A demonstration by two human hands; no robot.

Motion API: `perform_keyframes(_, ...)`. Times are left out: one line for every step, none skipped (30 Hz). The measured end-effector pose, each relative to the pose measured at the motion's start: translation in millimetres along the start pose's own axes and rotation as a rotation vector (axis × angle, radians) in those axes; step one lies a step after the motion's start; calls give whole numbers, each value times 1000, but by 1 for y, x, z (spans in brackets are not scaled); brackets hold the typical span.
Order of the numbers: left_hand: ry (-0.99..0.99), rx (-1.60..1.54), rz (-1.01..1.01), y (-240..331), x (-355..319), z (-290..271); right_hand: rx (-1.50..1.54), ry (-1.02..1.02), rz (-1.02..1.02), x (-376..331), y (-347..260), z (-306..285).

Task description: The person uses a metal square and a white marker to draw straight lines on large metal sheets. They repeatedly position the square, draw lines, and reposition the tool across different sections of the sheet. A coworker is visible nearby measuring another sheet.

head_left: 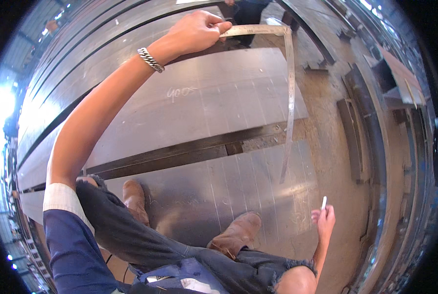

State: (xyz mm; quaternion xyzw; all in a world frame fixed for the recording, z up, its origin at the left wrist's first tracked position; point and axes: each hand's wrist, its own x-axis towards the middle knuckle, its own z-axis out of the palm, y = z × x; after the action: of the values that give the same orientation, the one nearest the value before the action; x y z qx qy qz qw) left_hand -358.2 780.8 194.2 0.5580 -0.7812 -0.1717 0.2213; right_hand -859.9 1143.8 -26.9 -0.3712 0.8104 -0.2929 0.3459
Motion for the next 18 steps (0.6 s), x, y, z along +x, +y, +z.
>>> perform_keyframes(8,-11,22,-4,11,-3,27,17,42,-3,11,-6)
perform_keyframes(2,66,43,-28,19,-10,49,62,80,-3,10,-4)
perform_keyframes(39,36,42,-46,17,-13,-3,61,66,-1,8,-2)
perform_keyframes(64,-2,41,-65,13,-18,-61,62,65,-2,2,-1)
perform_keyframes(64,-14,-21,-81,5,-28,-110,69,72,-11,-7,2)
perform_keyframes(92,-107,-62,-100,-3,-45,-138,69,39,-10,-32,11)
perform_keyframes(84,-164,-101,-125,-10,-57,-169,70,11,-6,-59,21)
perform_keyframes(72,-212,-200,-159,-50,-70,-202,62,-32,-29,-68,39)
perform_keyframes(120,-303,-240,-174,-64,-67,-210,103,-44,-36,-79,40)
perform_keyframes(170,-365,-292,-197,-72,-75,-199,116,-61,-38,-98,56)
perform_keyframes(206,-401,-297,-229,-74,-79,-194,119,-80,-41,-119,69)
perform_keyframes(211,-371,-332,-247,-76,-84,-208,163,-81,-49,-139,84)
perform_keyframes(221,-341,-371,-265,-79,-90,-280,171,-111,-59,-155,92)
perform_keyframes(276,-370,-374,-287,-77,-82,-360,185,-146,-71,-169,96)
perform_keyframes(325,-382,-392,-306,-81,-70,-438,178,-176,-86,-173,101)
perform_keyframes(300,-326,-397,-325,-84,-57,-409,178,-156,-94,-162,102)
perform_keyframes(267,-261,-406,-335,-82,-55,-373,169,-128,-97,-154,100)
perform_keyframes(237,-253,-487,-333,-78,-54,-396,202,-126,-110,-163,104)
